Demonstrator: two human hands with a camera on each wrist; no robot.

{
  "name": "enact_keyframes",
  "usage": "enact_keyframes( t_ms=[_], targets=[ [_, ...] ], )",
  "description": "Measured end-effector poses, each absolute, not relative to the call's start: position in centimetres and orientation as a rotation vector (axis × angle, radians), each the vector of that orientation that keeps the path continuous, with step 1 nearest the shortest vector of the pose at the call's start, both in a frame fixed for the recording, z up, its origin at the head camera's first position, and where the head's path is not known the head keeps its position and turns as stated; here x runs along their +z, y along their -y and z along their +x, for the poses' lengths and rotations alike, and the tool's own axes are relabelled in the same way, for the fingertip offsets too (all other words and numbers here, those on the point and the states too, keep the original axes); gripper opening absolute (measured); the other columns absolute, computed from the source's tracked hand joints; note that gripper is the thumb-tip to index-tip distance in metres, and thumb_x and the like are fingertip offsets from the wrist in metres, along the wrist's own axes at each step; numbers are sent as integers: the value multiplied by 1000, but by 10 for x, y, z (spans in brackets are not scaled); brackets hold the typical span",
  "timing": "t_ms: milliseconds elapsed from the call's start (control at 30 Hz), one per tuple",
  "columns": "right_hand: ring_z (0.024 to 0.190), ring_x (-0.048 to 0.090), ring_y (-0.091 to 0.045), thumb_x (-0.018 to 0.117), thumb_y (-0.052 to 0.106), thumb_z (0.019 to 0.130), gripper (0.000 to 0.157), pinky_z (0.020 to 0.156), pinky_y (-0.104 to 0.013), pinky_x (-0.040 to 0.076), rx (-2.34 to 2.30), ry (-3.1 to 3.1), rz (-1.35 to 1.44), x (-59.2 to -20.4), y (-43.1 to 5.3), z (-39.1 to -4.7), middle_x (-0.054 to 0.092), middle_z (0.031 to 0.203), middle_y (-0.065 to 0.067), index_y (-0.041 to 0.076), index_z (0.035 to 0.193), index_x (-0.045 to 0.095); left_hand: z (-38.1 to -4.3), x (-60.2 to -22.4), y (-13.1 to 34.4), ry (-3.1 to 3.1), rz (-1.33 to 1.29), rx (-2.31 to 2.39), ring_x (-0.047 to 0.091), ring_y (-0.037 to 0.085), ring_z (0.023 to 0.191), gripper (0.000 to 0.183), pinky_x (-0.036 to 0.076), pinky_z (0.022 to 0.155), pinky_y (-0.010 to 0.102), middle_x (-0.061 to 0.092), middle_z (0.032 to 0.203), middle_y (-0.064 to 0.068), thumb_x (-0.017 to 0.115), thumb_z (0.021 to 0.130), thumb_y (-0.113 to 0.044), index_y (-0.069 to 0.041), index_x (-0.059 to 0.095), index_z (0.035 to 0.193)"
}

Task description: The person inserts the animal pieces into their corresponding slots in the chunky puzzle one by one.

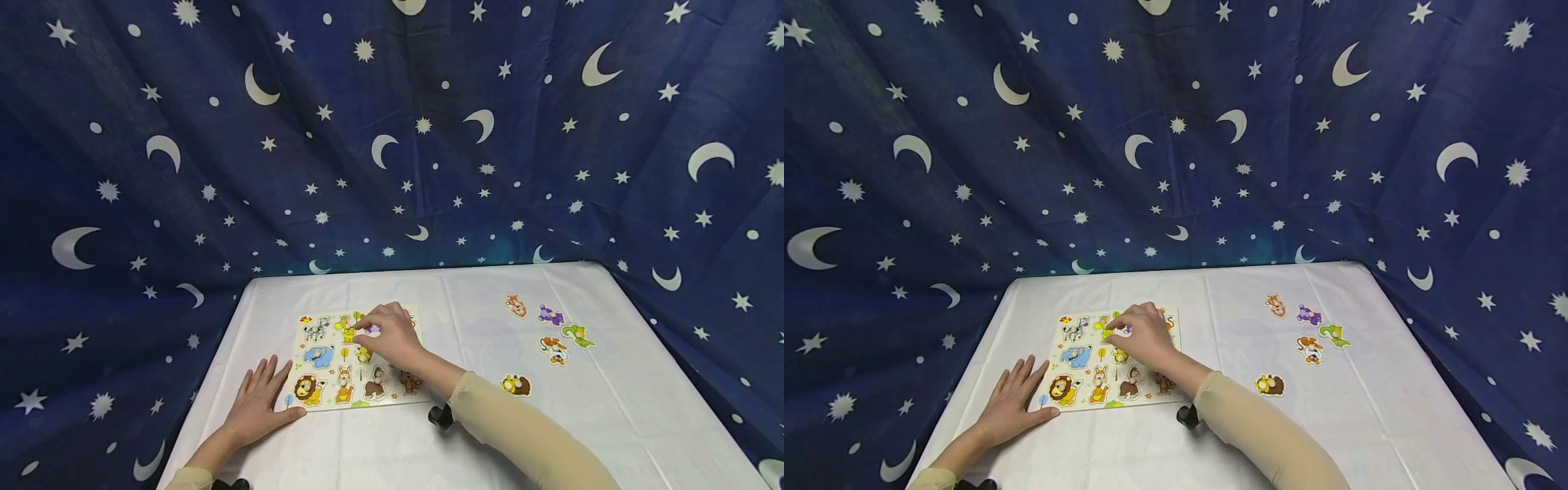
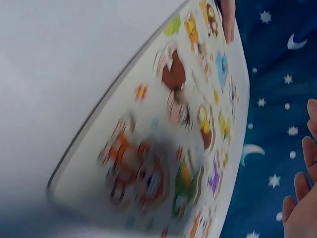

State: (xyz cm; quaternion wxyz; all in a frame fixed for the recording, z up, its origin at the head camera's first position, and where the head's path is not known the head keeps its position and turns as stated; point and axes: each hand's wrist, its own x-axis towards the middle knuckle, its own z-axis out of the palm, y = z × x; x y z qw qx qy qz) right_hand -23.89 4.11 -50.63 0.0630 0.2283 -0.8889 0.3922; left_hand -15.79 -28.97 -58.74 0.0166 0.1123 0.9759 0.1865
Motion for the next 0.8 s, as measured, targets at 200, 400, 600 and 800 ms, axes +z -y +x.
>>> enact_keyframes(
  t_ms=[200,400,600,800],
  targets=[
    [112,51,-18,83,33,87,20,99,-46,39,1188,2637,583,-510,-75,-247,69,96,8,21,104,82,-160,-589,291,-3034,347,576,8,46,154,108,2,123,61,18,167,24,71,78,-74,-11,37,160],
    [109,52,-19,85,32,85,22,99,-46,40,1217,2623,480,-514,-107,-248,72,97,4,18,102,82,-160,-589,290,-3029,341,580,8,46,154,109,1,123,61,18,167,24,71,78,-74,-11,37,160],
    [108,51,-19,86,30,85,17,99,-46,40,1225,2651,348,-525,-141,-241,70,96,10,22,99,82,-160,-589,289,-3028,338,583,8,46,154,109,1,123,61,18,167,24,71,78,-75,-11,38,160],
    [111,52,-21,86,29,84,16,99,-48,40,1202,2674,250,-539,-173,-230,69,95,14,24,100,81,-159,-590,291,-3024,329,576,7,46,154,109,0,123,61,17,167,25,70,78,-75,-11,37,160]
  ],
)
